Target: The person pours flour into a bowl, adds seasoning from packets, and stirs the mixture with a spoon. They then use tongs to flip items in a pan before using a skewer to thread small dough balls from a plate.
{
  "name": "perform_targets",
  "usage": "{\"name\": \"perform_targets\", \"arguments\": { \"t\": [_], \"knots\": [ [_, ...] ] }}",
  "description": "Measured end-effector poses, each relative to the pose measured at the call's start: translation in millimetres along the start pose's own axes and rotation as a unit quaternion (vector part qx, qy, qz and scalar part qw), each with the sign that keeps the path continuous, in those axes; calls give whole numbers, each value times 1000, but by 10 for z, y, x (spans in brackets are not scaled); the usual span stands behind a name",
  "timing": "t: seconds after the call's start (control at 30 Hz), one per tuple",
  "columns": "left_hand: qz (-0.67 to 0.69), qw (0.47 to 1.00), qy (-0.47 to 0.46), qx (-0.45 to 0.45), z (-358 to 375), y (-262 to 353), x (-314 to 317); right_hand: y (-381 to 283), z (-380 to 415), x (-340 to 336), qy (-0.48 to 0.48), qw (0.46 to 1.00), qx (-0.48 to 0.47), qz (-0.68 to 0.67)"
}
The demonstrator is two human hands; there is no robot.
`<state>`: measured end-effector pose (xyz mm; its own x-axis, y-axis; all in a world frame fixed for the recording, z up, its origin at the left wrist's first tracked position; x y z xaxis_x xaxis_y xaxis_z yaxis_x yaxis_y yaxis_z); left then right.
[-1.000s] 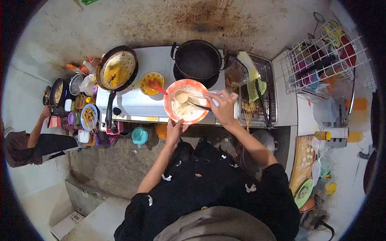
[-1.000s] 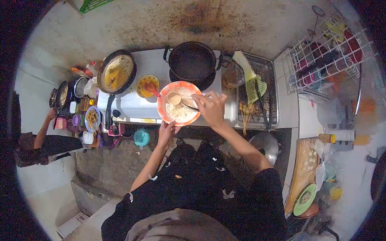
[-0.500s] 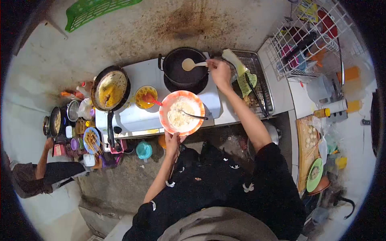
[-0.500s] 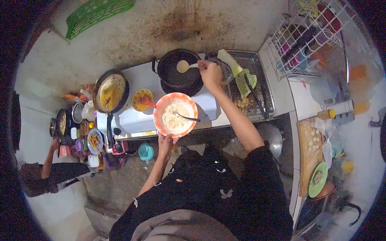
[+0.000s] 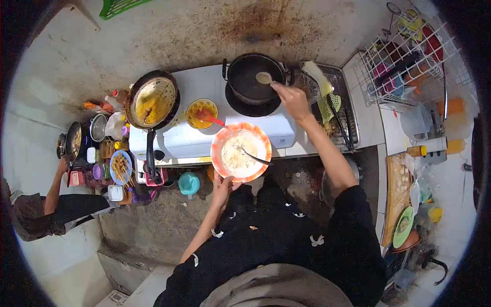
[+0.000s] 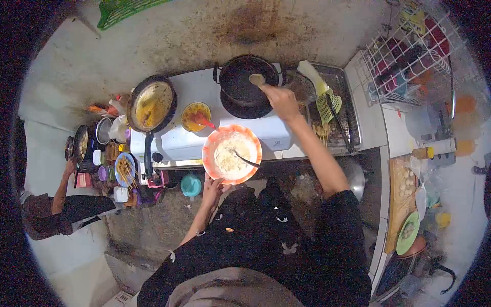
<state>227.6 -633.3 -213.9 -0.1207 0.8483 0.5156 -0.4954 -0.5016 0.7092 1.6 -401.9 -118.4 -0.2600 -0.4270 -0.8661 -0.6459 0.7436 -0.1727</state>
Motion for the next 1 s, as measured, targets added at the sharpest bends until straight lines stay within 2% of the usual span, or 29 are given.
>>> {"name": "perform_targets", "arguments": {
  "t": [0.03, 0.1, 0.13, 0.2, 0.23, 0.27, 0.3, 0.33, 0.4, 0.43, 0.47, 0.53, 0.6, 0.67, 0.7, 0.73, 0.87, 0.93, 1.0],
  "knots": [
    [2, 1000, -6, 2, 16, -7, -26, 1, 11, -38, 0, 1000, 0, 1],
    [6, 1000, -14, -6, 46, 0, -55, -34, 37, -139, -29, 993, -104, 39],
    [10, 1000, -21, -14, 54, 20, -56, -55, 39, -188, -28, 994, -98, 44],
    [11, 999, -31, -15, 55, 27, -52, -106, 42, -305, 38, 998, -44, -11],
    [15, 999, -35, -15, 58, 29, -46, -163, 55, -364, 40, 999, -35, -3],
    [10, 999, -46, -19, 51, 38, -36, -193, 71, -428, 104, 985, 111, -78],
    [0, 998, -53, -26, 42, 55, -15, -207, 87, -501, 170, 941, 251, -150],
    [-11, 998, -59, -34, 34, 79, 13, -208, 94, -582, 240, 883, 307, -262],
    [-42, 995, -69, -59, 2, 100, 78, 83, 310, -610, 383, 790, 285, -385],
    [-29, 995, -74, -53, 0, 89, 114, 19, 395, -816, 421, 719, 345, -432],
    [-14, 996, -79, -45, -18, 78, 160, 91, 574, -921, 451, 688, 355, -444],
    [-28, 993, -96, -62, -59, 46, 236, 159, 908, -1138, 509, 661, 371, -408],
    [-40, 990, -111, -77, -109, -9, 298, 339, 1323, -1194, 530, 669, 360, -376],
    [-19, 986, -146, -76, -155, -83, 355, 467, 1685, -1189, 483, 711, 419, -292],
    [-23, 985, -154, -79, -162, -96, 414, 577, 1878, -1117, 485, 744, 387, -248],
    [-36, 984, -148, -93, -158, -109, 484, 478, 1956, -1185, 383, 800, 456, -65],
    [-65, 982, -135, -117, -116, -150, 716, 573, 2377, -998, 309, 811, 495, -34],
    [-59, 982, -142, -112, -66, -125, 892, 661, 2582, -899, 257, 846, 467, -21],
    [-58, 982, -146, -103, -40, -122, 1056, 695, 2674, -895, 237, 844, 481, -26]
  ]
}}
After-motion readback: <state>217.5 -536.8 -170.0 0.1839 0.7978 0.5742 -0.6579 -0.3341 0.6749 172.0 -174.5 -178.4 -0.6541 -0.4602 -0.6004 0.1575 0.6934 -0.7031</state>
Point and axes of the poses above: each hand's wrist, its own z-axis away from the middle knuckle, its own x-axis out of the palm, y = z × x, the point moved 1 cm from there along -z, towards the middle knuckle, and after that the axes turned 9 degrees about -y, right-handed, at the moved point
